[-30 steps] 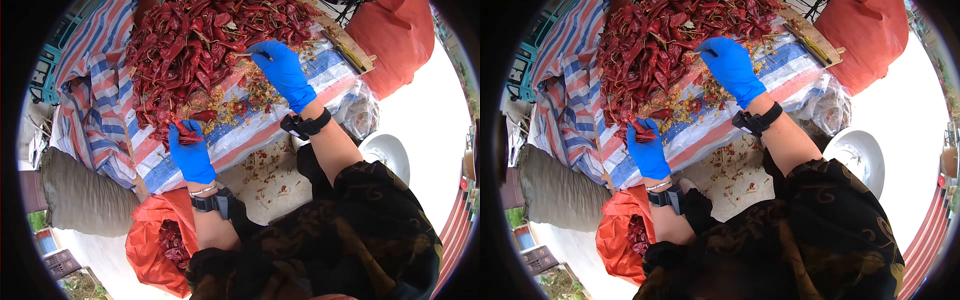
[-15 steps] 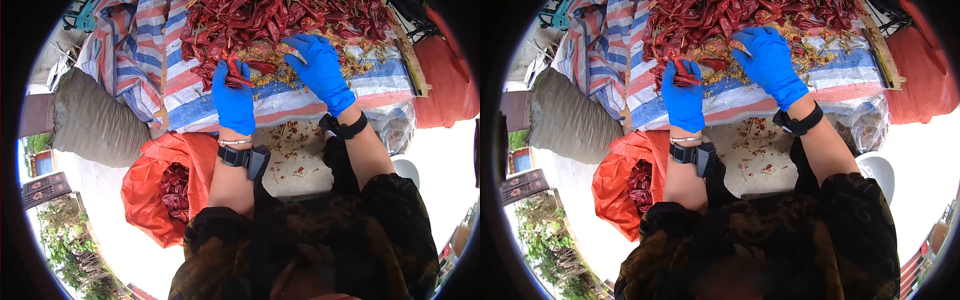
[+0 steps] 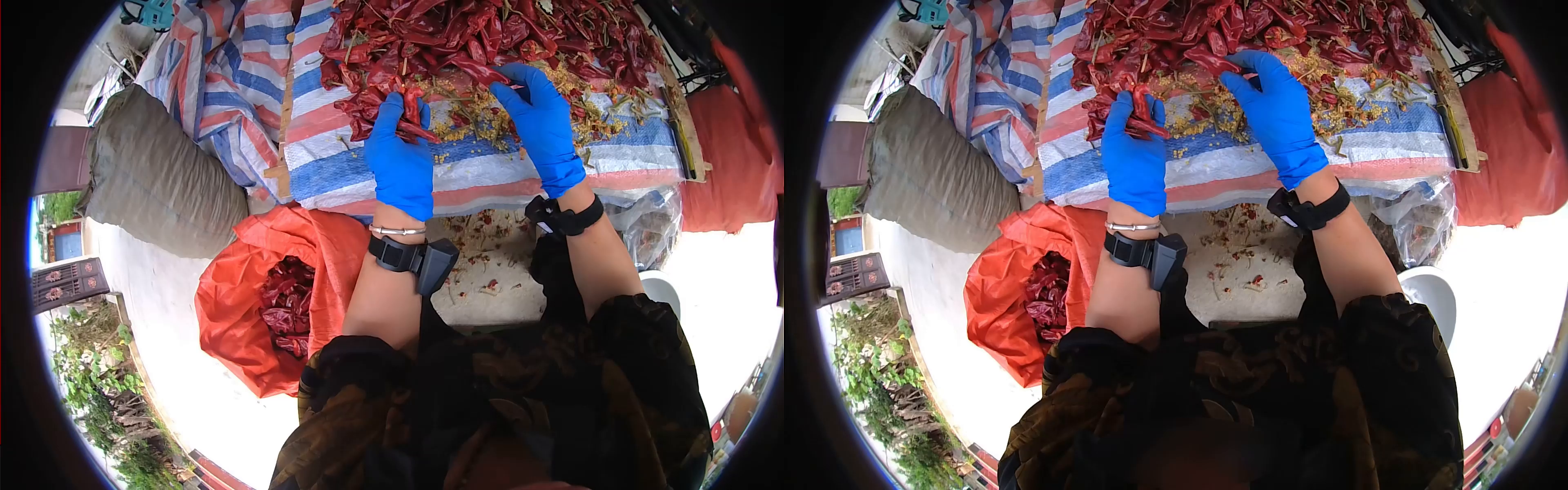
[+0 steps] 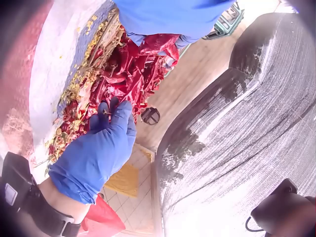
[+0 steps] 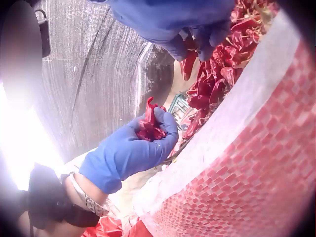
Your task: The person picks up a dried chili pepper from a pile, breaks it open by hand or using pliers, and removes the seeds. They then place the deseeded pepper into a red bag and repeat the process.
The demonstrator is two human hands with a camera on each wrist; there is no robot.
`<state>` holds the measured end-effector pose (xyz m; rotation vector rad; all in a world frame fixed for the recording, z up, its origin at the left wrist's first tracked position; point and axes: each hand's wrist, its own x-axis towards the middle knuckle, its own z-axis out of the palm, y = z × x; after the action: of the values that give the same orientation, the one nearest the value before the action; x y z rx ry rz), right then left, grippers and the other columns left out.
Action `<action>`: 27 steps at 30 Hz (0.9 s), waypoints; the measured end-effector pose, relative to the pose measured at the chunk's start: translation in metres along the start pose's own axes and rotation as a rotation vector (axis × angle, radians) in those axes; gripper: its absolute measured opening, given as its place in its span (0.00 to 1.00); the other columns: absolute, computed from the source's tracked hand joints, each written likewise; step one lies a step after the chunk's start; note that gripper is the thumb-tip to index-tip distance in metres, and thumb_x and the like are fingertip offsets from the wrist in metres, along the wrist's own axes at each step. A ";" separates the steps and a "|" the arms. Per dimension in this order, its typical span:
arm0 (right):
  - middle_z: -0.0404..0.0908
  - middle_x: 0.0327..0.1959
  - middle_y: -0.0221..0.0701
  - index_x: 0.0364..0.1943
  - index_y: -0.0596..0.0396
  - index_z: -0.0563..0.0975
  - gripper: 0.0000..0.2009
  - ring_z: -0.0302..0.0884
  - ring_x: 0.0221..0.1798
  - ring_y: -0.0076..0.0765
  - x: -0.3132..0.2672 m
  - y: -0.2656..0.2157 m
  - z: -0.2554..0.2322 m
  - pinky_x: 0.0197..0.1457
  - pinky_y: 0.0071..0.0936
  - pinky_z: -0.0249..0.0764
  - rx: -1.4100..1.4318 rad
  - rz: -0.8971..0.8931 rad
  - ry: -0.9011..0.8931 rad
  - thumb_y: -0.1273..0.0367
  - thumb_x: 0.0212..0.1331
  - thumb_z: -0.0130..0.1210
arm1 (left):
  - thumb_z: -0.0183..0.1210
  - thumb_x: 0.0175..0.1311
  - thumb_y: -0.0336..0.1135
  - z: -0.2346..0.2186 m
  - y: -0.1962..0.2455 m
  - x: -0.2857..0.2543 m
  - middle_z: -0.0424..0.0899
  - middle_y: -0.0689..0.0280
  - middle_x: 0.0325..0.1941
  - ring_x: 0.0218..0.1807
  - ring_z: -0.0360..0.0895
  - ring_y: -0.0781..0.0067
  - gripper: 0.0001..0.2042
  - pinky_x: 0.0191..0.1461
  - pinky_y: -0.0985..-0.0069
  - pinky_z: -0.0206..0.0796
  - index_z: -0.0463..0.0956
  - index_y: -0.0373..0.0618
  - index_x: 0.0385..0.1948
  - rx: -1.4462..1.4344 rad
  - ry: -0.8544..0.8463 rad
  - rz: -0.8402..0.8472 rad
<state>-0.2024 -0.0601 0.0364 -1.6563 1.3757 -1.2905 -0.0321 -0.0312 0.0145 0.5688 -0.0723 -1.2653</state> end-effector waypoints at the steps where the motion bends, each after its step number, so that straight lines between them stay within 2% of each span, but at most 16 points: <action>1: 0.77 0.35 0.33 0.41 0.55 0.74 0.15 0.74 0.37 0.29 -0.002 -0.006 0.000 0.40 0.23 0.70 0.002 -0.007 -0.005 0.66 0.49 0.58 | 0.55 0.54 0.28 0.000 -0.002 0.001 0.76 0.64 0.36 0.38 0.74 0.70 0.08 0.47 0.69 0.67 0.71 0.42 0.36 -0.003 0.000 0.008; 3: 0.76 0.39 0.33 0.42 0.55 0.73 0.14 0.73 0.40 0.28 -0.008 -0.016 0.004 0.44 0.23 0.69 0.086 -0.245 0.019 0.71 0.49 0.57 | 0.56 0.54 0.27 0.000 -0.007 0.001 0.76 0.65 0.38 0.38 0.74 0.72 0.10 0.46 0.73 0.67 0.72 0.42 0.38 0.185 0.105 -0.001; 5: 0.74 0.42 0.33 0.42 0.54 0.74 0.15 0.72 0.43 0.31 -0.015 -0.028 0.008 0.47 0.24 0.68 0.057 -0.296 -0.016 0.75 0.47 0.57 | 0.56 0.54 0.28 0.006 -0.012 -0.005 0.76 0.65 0.39 0.39 0.74 0.72 0.11 0.45 0.76 0.67 0.72 0.41 0.40 0.187 0.098 0.020; 7: 0.73 0.41 0.34 0.41 0.52 0.74 0.16 0.72 0.43 0.35 -0.018 -0.025 0.013 0.47 0.25 0.69 -0.020 -0.412 -0.090 0.76 0.45 0.58 | 0.57 0.55 0.30 0.008 -0.016 -0.006 0.76 0.65 0.40 0.39 0.74 0.72 0.12 0.45 0.78 0.67 0.72 0.41 0.41 0.174 -0.018 0.014; 8: 0.73 0.41 0.35 0.42 0.51 0.74 0.17 0.72 0.43 0.39 -0.018 -0.020 0.017 0.46 0.27 0.69 -0.076 -0.481 -0.071 0.77 0.43 0.57 | 0.57 0.55 0.32 0.009 -0.016 -0.010 0.76 0.65 0.39 0.39 0.73 0.73 0.12 0.46 0.79 0.65 0.72 0.42 0.41 0.172 0.014 -0.014; 12: 0.73 0.41 0.35 0.42 0.50 0.74 0.18 0.72 0.43 0.40 -0.015 -0.007 0.013 0.45 0.27 0.70 -0.135 -0.513 -0.095 0.78 0.43 0.57 | 0.59 0.53 0.31 0.010 -0.023 -0.010 0.77 0.68 0.37 0.37 0.73 0.76 0.12 0.39 0.78 0.65 0.72 0.44 0.40 0.021 -0.105 -0.056; 14: 0.72 0.42 0.35 0.42 0.49 0.74 0.17 0.72 0.43 0.41 -0.011 -0.009 0.009 0.44 0.28 0.70 -0.419 -0.614 -0.235 0.76 0.44 0.56 | 0.57 0.56 0.34 0.007 -0.024 -0.010 0.75 0.65 0.42 0.43 0.71 0.72 0.13 0.49 0.74 0.62 0.71 0.42 0.41 0.309 -0.160 -0.099; 15: 0.72 0.42 0.35 0.42 0.49 0.74 0.17 0.72 0.43 0.41 -0.011 -0.009 0.008 0.44 0.28 0.70 -0.420 -0.612 -0.235 0.76 0.44 0.56 | 0.57 0.56 0.34 0.005 -0.025 -0.009 0.75 0.65 0.42 0.43 0.71 0.72 0.13 0.49 0.74 0.62 0.71 0.42 0.41 0.310 -0.160 -0.101; 17: 0.72 0.41 0.34 0.41 0.49 0.74 0.15 0.72 0.41 0.39 -0.012 -0.013 0.007 0.43 0.28 0.70 -0.283 -0.693 -0.238 0.72 0.45 0.57 | 0.57 0.55 0.31 0.008 -0.021 -0.013 0.74 0.64 0.43 0.44 0.71 0.71 0.12 0.50 0.73 0.62 0.71 0.42 0.41 0.172 -0.157 -0.207; 18: 0.72 0.41 0.34 0.41 0.49 0.74 0.15 0.72 0.41 0.39 -0.012 -0.017 0.007 0.43 0.28 0.70 -0.285 -0.690 -0.234 0.72 0.45 0.57 | 0.57 0.55 0.31 0.011 -0.018 -0.012 0.74 0.64 0.43 0.44 0.71 0.71 0.12 0.50 0.73 0.62 0.71 0.42 0.41 0.174 -0.158 -0.211; 20: 0.73 0.39 0.33 0.40 0.50 0.74 0.14 0.71 0.39 0.36 -0.013 -0.032 0.007 0.42 0.27 0.70 0.185 -0.391 -0.129 0.67 0.46 0.58 | 0.56 0.54 0.28 0.016 -0.013 -0.011 0.75 0.64 0.41 0.43 0.72 0.71 0.11 0.48 0.74 0.63 0.72 0.40 0.39 0.119 -0.152 -0.137; 21: 0.73 0.39 0.33 0.40 0.50 0.74 0.14 0.71 0.39 0.36 -0.013 -0.032 0.003 0.42 0.27 0.70 0.183 -0.388 -0.128 0.67 0.46 0.58 | 0.56 0.54 0.28 0.017 -0.013 -0.012 0.75 0.64 0.41 0.43 0.72 0.71 0.11 0.48 0.74 0.63 0.72 0.40 0.39 0.119 -0.151 -0.139; 23: 0.73 0.37 0.33 0.40 0.51 0.74 0.16 0.71 0.37 0.34 -0.014 -0.031 -0.005 0.40 0.26 0.70 -0.122 -0.199 -0.219 0.64 0.45 0.60 | 0.56 0.53 0.27 0.019 -0.013 -0.013 0.75 0.63 0.41 0.42 0.72 0.70 0.11 0.47 0.73 0.64 0.72 0.40 0.39 0.166 -0.115 -0.020; 27: 0.75 0.33 0.35 0.38 0.52 0.75 0.15 0.73 0.32 0.36 -0.020 -0.016 0.001 0.37 0.28 0.70 -0.171 -0.191 -0.266 0.62 0.45 0.60 | 0.56 0.53 0.27 0.013 -0.019 -0.014 0.75 0.63 0.41 0.43 0.72 0.70 0.12 0.47 0.72 0.65 0.70 0.39 0.41 0.277 -0.067 0.004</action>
<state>-0.1957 -0.0371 0.0454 -2.0362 1.2181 -1.0285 -0.0583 -0.0269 0.0210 0.7634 -0.3078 -1.2792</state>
